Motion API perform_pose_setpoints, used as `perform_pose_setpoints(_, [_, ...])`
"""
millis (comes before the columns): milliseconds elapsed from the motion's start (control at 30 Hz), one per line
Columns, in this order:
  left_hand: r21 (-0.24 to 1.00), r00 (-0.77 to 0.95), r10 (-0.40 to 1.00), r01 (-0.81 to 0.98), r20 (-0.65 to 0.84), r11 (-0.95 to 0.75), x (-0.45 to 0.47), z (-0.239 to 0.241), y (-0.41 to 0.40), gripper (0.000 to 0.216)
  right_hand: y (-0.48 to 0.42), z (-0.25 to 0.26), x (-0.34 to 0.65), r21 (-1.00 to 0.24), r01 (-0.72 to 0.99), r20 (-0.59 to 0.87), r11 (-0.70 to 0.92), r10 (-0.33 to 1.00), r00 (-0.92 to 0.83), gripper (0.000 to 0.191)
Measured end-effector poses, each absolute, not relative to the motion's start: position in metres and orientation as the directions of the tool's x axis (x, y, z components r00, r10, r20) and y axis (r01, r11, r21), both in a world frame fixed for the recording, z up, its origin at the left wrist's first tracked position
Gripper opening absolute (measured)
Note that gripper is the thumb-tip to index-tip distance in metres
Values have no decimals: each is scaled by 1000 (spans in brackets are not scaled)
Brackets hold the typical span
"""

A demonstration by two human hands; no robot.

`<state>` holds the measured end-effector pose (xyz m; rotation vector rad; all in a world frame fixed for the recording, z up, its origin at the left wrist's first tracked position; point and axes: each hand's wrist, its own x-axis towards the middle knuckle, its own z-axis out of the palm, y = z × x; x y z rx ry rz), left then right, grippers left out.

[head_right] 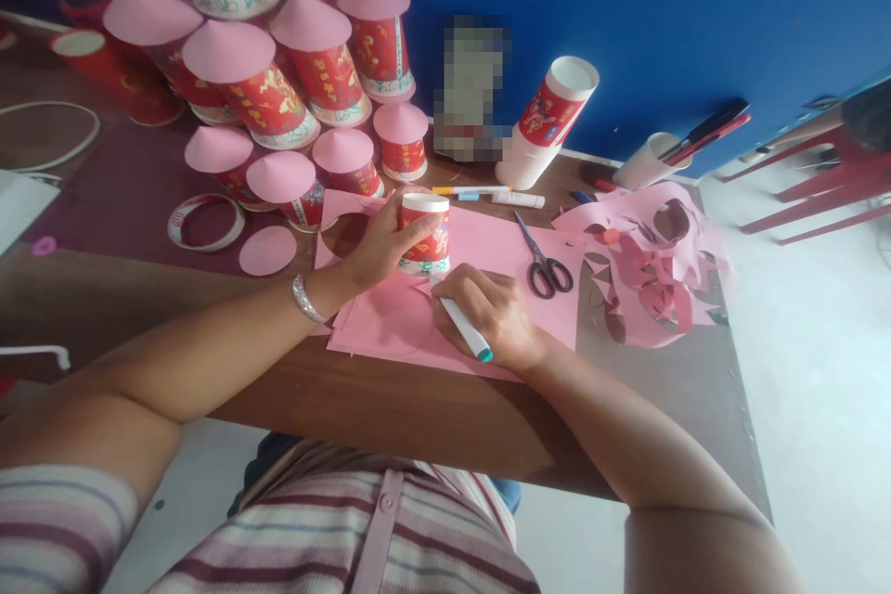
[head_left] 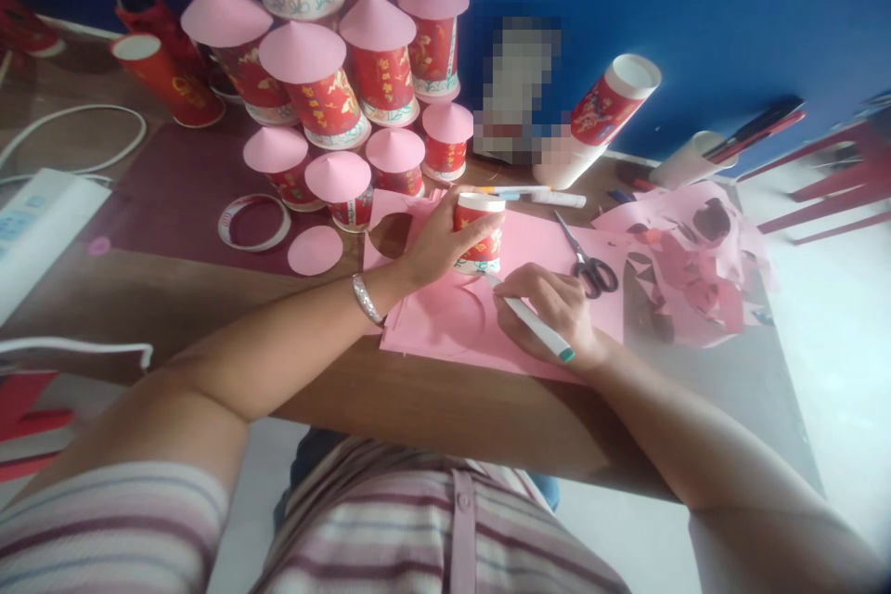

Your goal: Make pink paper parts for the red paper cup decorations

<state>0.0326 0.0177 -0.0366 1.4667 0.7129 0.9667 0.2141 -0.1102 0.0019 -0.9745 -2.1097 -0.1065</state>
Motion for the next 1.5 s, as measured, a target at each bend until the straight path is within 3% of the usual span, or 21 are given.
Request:
perform_pose_setpoints(400, [990,470,872,-93,135,-104,32,-32,15,58,-110,5,214,-197,694,752,693,560,-347,28])
perform_pose_setpoints(667, [989,492,858,-84,150,-124,31,-37,19,57,-114,5,212,-238,631,717,739,572,-399,32])
perform_pose_setpoints(933, [988,421,894,-56,153,-143,34,-37,14,34,-111,5,211,-205,640,726,741,553,-408,27])
perform_pose_setpoints(1300, [988,432,889,-61,154,-142,33,-41,15,35,-110,4,213,-228,637,711,736,573,-408,29])
perform_pose_setpoints(1500, [986,463,876,23,137,-166,30,-38,13,35,-109,4,213,-215,643,711,735,569,-414,23])
